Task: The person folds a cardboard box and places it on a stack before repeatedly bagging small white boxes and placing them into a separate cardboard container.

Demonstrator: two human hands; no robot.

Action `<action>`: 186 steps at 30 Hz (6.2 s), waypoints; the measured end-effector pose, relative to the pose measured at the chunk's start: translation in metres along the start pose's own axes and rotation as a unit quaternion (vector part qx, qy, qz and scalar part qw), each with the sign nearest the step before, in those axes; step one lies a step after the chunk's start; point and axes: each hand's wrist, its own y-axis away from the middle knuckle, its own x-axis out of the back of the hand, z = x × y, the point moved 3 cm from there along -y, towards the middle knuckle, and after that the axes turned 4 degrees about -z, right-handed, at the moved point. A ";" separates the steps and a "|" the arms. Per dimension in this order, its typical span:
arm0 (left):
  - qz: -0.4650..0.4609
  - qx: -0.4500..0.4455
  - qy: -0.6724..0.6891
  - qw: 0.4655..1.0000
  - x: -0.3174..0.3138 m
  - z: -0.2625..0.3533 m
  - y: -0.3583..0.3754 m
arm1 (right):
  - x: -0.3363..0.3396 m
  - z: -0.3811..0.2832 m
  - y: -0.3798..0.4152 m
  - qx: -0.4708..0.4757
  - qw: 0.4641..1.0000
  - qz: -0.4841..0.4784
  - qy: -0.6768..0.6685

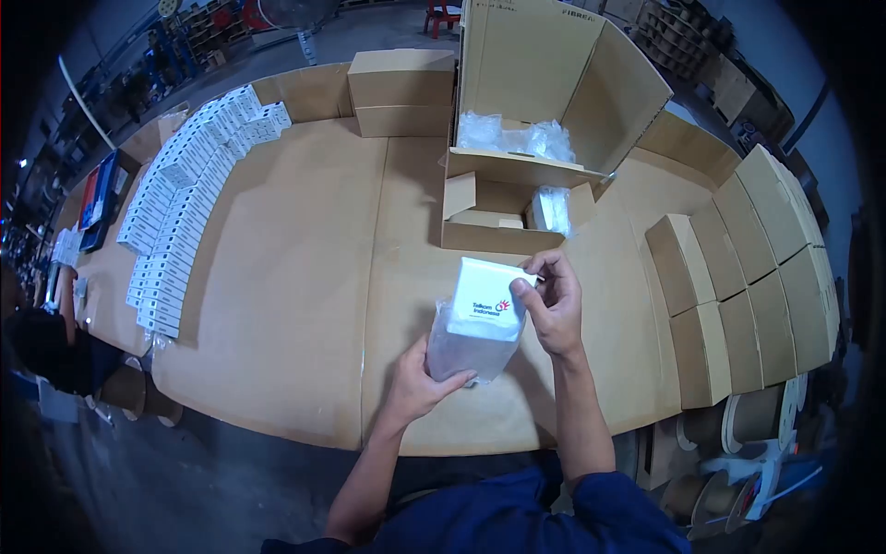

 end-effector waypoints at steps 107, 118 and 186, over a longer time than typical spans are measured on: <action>-0.011 -0.063 -0.290 0.955 0.032 0.054 -0.088 | 0.028 -0.057 -0.019 0.131 0.873 -0.045 0.468; -0.027 -0.113 -0.503 0.856 0.037 0.043 -0.132 | 0.044 -0.004 -0.065 0.174 0.812 0.119 0.544; 0.321 -0.195 -0.689 0.620 0.564 0.164 -0.134 | -0.542 0.198 -0.400 0.261 0.706 -0.385 0.534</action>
